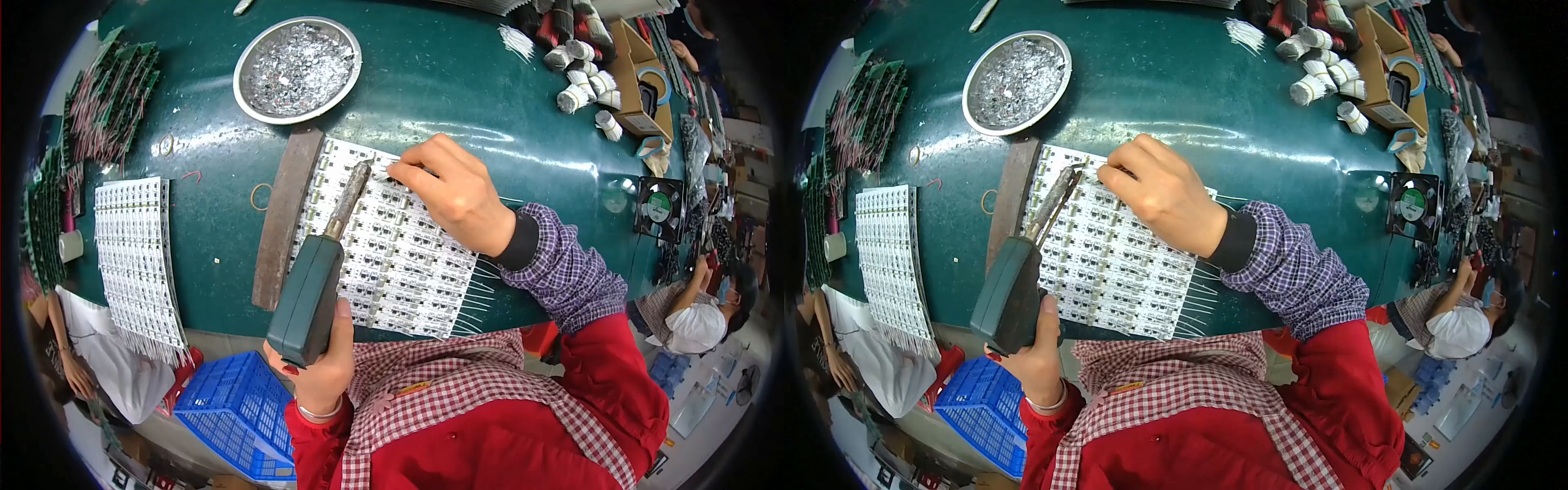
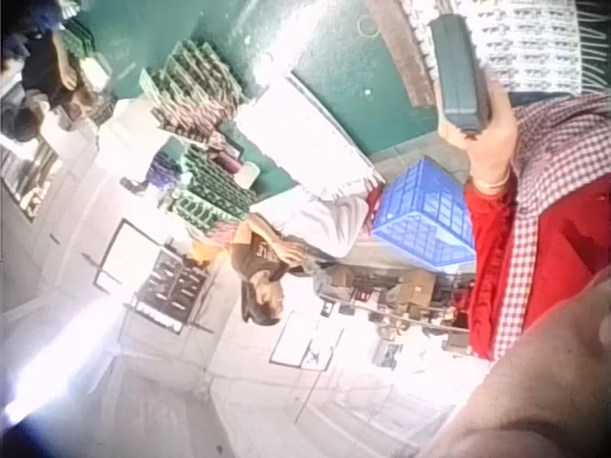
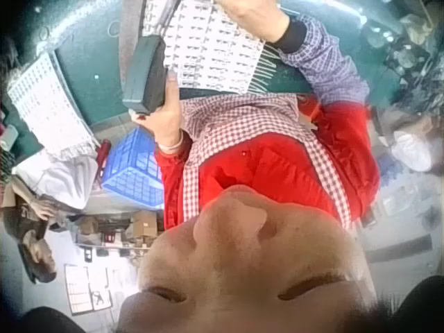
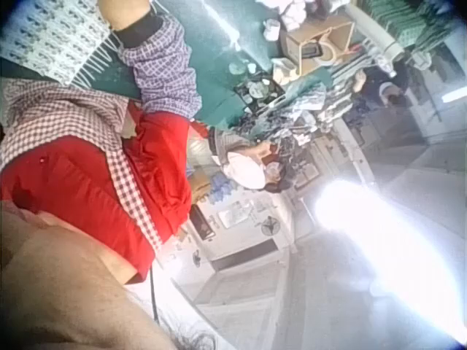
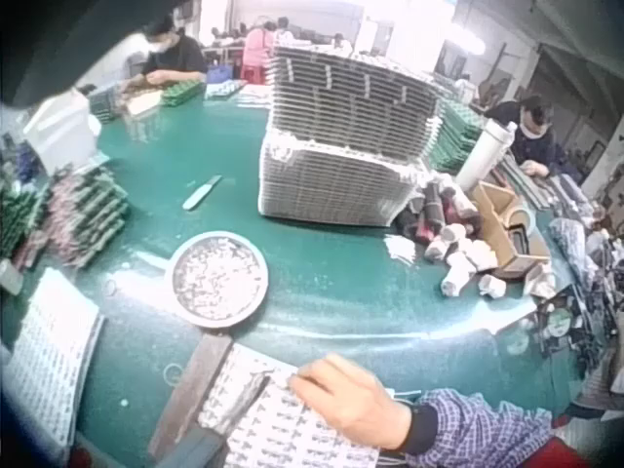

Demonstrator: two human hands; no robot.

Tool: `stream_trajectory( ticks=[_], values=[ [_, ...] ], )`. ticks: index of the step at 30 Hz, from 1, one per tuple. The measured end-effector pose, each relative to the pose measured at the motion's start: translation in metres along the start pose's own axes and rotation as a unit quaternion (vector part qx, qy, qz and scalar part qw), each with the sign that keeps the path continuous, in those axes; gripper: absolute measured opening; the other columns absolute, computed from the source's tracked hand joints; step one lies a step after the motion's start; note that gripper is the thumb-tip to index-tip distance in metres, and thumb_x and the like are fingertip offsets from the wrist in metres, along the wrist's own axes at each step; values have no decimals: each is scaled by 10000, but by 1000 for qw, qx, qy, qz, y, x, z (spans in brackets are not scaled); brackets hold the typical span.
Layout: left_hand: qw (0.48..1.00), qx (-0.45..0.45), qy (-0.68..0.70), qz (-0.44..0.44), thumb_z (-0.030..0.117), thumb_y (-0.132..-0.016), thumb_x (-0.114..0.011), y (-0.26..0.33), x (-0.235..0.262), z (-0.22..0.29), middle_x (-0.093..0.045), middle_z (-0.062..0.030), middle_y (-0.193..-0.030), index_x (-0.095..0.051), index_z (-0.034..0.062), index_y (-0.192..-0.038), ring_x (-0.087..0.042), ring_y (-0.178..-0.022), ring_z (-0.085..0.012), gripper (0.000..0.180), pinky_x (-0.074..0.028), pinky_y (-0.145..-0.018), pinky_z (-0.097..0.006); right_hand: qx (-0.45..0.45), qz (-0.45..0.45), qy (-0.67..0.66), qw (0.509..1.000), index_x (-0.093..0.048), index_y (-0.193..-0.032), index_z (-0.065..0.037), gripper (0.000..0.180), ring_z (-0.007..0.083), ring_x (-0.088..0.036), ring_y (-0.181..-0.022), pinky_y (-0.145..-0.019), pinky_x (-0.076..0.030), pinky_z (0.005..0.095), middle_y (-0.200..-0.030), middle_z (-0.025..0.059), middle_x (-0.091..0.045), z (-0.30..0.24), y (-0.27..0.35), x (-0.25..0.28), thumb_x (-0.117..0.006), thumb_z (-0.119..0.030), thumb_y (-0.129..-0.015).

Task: The person assembles components onto an LED circuit board panel using a soldering gun and soldering wire.

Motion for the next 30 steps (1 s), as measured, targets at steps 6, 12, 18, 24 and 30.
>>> stream_trajectory(
  ticks=[6, 12, 18, 24, 30],
  values=[
    [999, 38, 32, 4, 14, -781, -765, 1, 1, -3, -709, -145, -863, -684, -67, -992, -702, -694, -228, 240, -527, -621, -308, 1, 8, 3, 1000, -672, -969, 20, 312, 266, -615, -804, -670, -522, 351, -894, 117, -623, -3, -3, -3, -656, 78, -663],
    [998, -54, 16, 2, 8, -787, -755, -9, -5, 2, -686, -123, -871, -667, -70, -990, -680, -692, -205, 234, -518, -612, -298, 2, -14, 15, 1000, -643, -963, 15, 226, 253, -584, -855, -722, -517, 341, -916, 107, -585, -2, -2, -4, -633, 15, -737],
    [998, -52, 18, 2, 8, -788, -750, -10, -4, 4, -679, -119, -874, -667, -66, -992, -679, -699, -200, 232, -515, -607, -292, -6, -1, 8, 1000, -673, -965, 13, 289, 264, -609, -812, -686, -518, 346, -895, 110, -622, -4, -4, -3, -650, 57, -680],
    [1000, -3, -16, 2, 20, -780, -767, 0, 2, 2, -721, -144, -873, -691, -66, -1004, -707, -695, -223, 252, -527, -603, -303, 1, -13, 23, 1000, -646, -942, 10, 202, 249, -586, -845, -710, -520, 338, -905, 103, -585, -4, -4, -4, -632, 5, -740],
    [1000, 4, 21, 15, 25, -791, -770, 3, 3, -1, -732, -154, -883, -695, -76, -1018, -718, -709, -231, 259, -539, -621, -304, 1, -8, 30, 1000, -644, -941, 5, 207, 244, -585, -841, -692, -520, 330, -905, 97, -584, -3, -2, -4, -637, -1, -734]
  ],
)
Point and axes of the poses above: each hand's wrist, its own y-axis away from the middle knuckle, its own x-axis out of the back of the hand, z = x × y, the point moved 2 cm from there along -y, towards the middle knuckle
